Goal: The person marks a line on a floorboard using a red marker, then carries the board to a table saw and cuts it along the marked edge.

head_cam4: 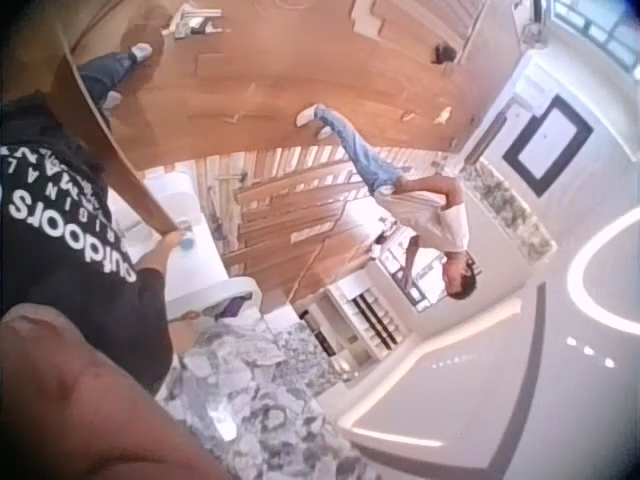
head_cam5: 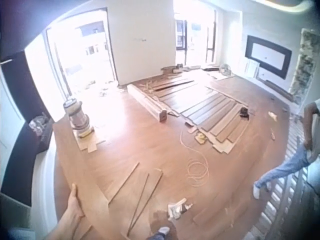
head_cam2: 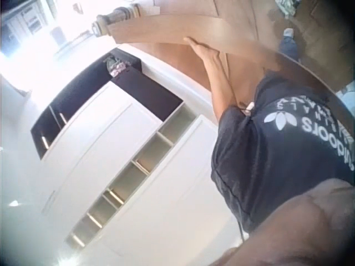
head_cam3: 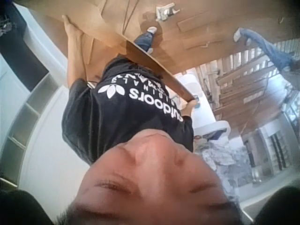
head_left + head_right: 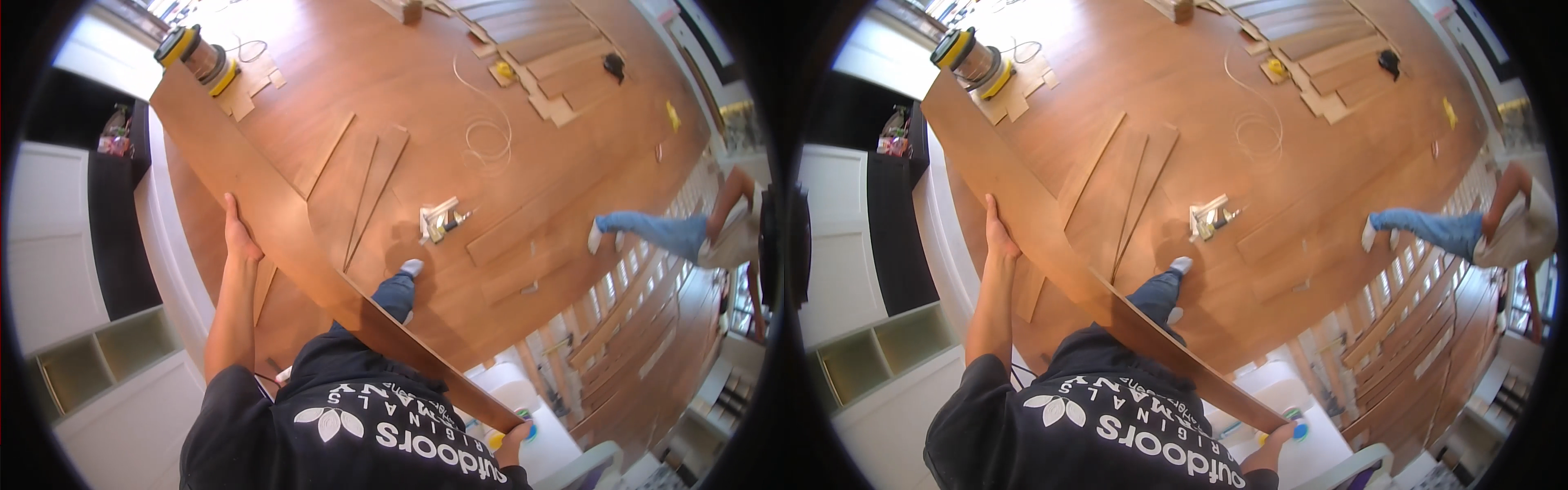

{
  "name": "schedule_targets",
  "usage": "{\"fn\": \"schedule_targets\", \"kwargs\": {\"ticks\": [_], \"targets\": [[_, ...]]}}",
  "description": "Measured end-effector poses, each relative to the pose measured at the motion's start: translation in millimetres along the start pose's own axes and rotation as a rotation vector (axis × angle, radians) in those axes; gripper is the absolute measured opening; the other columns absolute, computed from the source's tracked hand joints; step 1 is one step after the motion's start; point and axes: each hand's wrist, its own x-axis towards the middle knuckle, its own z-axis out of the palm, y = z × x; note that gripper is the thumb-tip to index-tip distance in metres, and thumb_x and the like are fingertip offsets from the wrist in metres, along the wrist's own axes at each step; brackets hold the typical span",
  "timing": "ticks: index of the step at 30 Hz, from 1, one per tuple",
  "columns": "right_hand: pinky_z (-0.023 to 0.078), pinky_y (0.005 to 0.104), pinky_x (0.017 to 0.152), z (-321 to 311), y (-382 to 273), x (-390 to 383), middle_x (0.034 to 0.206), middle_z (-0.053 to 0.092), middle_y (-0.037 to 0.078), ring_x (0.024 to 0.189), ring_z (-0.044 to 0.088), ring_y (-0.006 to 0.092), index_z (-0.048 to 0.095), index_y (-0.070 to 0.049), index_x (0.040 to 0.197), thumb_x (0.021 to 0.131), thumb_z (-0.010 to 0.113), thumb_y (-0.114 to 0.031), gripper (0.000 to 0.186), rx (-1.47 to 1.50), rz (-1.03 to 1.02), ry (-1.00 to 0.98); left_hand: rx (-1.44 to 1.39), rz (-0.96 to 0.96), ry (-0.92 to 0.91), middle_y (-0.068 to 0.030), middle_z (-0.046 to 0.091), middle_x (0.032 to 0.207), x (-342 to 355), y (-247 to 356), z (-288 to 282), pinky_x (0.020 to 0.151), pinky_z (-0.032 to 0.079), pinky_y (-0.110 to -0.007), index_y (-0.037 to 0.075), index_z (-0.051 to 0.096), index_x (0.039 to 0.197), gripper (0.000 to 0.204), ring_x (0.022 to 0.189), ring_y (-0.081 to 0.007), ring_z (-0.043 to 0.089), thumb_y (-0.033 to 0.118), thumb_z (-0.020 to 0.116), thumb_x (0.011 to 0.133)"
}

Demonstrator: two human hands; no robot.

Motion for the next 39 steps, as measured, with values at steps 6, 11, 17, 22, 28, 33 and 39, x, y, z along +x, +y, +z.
{"fn": "schedule_targets", "kwargs": {"ticks": [6, 11, 17, 22, 28, 33, 39], "targets": [[0.037, 0.0457, 0.117, 164.6, -175.1, 4.4, 0.151, 0.051, 0.020, 0.132, 0.052, 0.0345, 0.045, 0.001, 0.151, 0.108, 0.036, -0.057, 0.073, -0.006, -0.072, -0.010, -0.199, 0.113, 0.075, -0.0098, 0.060, 0.144, 55.4, 80.3, -23.6, 0.108, 0.051, -0.048, 0.008, 0.050, 0.149, 0.069, 0.129, -0.0312, 0.058, 0.062, 0.048, 0.105], [0.046, 0.0476, 0.107, 254.6, -284.5, 9.1, 0.142, 0.057, 0.024, 0.125, 0.059, 0.0367, 0.052, 0.009, 0.142, 0.108, 0.037, -0.057, 0.077, -0.050, -0.342, 0.015, -0.365, 0.114, 0.044, -0.0077, 0.062, 0.140, 144.3, 103.0, 3.2, 0.103, 0.054, -0.046, 0.010, 0.054, 0.146, 0.064, 0.126, -0.0290, 0.060, 0.060, 0.049, 0.106], [0.043, 0.0460, 0.111, 439.3, -364.0, -63.0, 0.146, 0.055, 0.023, 0.130, 0.055, 0.0358, 0.049, 0.009, 0.146, 0.108, 0.036, -0.060, 0.080, -0.165, -0.310, -0.005, -0.371, 0.191, 0.024, -0.0077, 0.065, 0.137, 233.4, 202.4, 39.1, 0.102, 0.055, -0.045, 0.010, 0.057, 0.142, 0.064, 0.123, -0.0285, 0.062, 0.061, 0.053, 0.104], [0.040, 0.0447, 0.114, 603.8, -460.6, -65.8, 0.150, 0.052, 0.023, 0.134, 0.053, 0.0350, 0.046, 0.008, 0.149, 0.107, 0.035, -0.062, 0.082, -0.233, -0.418, 0.009, -0.411, 0.290, 0.040, -0.0090, 0.066, 0.135, 326.3, 223.4, 72.5, 0.101, 0.055, -0.045, 0.009, 0.057, 0.141, 0.065, 0.122, -0.0289, 0.063, 0.061, 0.055, 0.103], [0.036, 0.0431, 0.118, 850.8, -651.1, -67.0, 0.154, 0.049, 0.022, 0.139, 0.049, 0.0341, 0.043, 0.008, 0.152, 0.107, 0.033, -0.064, 0.085, -0.347, -0.625, -0.101, -0.550, 0.353, 0.085, -0.0082, 0.065, 0.137, 415.3, 251.3, 123.9, 0.103, 0.053, -0.048, 0.011, 0.058, 0.143, 0.065, 0.124, -0.0301, 0.062, 0.062, 0.056, 0.102], [0.034, 0.0422, 0.121, 1095.1, -776.2, -118.7, 0.158, 0.045, 0.024, 0.142, 0.047, 0.0342, 0.038, 0.008, 0.155, 0.108, 0.034, -0.064, 0.086, -0.522, -0.870, -0.362, -0.637, 0.514, 0.263, -0.0075, 0.064, 0.139, 458.5, 291.9, 167.7, 0.105, 0.051, -0.049, 0.012, 0.057, 0.143, 0.065, 0.125, -0.0310, 0.060, 0.062, 0.058, 0.101], [0.031, 0.0422, 0.123, 1401.1, -883.3, -205.9, 0.163, 0.040, 0.021, 0.147, 0.043, 0.0317, 0.037, 0.007, 0.157, 0.107, 0.032, -0.067, 0.089, -0.651, -0.896, -0.356, -0.736, 0.644, 0.360, -0.0080, 0.062, 0.143, 572.2, 327.4, 181.2, 0.107, 0.049, -0.050, 0.013, 0.056, 0.145, 0.067, 0.127, -0.0319, 0.059, 0.062, 0.057, 0.101]]}}
